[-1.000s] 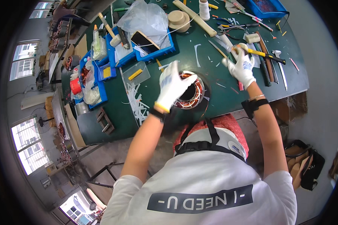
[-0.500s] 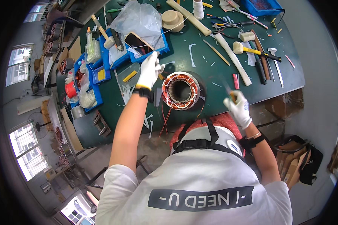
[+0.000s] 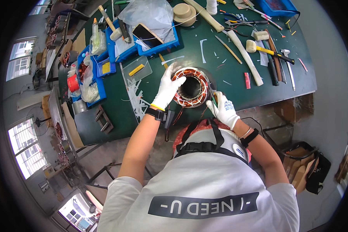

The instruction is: Assembling and preparing a motor stator by tapping wire coils into place, cutting excess wire, and marking the component.

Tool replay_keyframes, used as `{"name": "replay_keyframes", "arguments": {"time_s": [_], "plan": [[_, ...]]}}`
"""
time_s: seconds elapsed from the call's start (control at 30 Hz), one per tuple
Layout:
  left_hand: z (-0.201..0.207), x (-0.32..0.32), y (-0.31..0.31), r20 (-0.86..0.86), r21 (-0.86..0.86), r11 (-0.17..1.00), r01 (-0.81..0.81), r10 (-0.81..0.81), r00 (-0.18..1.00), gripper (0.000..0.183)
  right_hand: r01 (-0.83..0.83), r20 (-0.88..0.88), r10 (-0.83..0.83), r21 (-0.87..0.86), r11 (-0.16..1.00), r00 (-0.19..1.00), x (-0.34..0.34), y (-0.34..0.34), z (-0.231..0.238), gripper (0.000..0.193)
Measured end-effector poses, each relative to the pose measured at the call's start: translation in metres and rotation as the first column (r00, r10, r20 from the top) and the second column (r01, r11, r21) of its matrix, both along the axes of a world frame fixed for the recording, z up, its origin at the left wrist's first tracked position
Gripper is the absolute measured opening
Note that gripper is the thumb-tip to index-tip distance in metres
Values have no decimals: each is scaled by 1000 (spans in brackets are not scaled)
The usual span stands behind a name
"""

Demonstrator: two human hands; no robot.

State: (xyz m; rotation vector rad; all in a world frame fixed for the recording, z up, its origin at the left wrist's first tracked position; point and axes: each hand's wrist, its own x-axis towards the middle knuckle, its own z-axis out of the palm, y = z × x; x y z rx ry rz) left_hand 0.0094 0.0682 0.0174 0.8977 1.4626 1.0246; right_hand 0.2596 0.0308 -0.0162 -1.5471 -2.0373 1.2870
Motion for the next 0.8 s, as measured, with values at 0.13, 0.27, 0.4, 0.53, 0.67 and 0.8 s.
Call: {"name": "replay_keyframes", "arguments": {"time_s": [0.13,0.27,0.4,0.53,0.67,0.8], "plan": [[4,0,-1,-64,-7,1000,18,-18,998,73,-100,182,97,8,995,978,7,16,7,58],[5,3,0,-30,-3,1000,-6,6,1000,72,-83,16,82,65,994,996,11,18,-9,58],[-3,6,-11,-40,31,996,-88,90,995,72,-43,1,43,56,998,999,21,19,-16,51],[-13,17,-31,-56,69,961,-268,272,961,69,2,-30,-3,-31,1000,1000,39,11,-25,54],[-24,13,-48,-399,30,971,-237,229,888,76,8,60,-10,34,999,998,66,8,-34,54],[-12,-7,-13,-302,42,998,-52,62,951,84,-97,170,110,-84,992,979,77,-1,-27,53]]}}
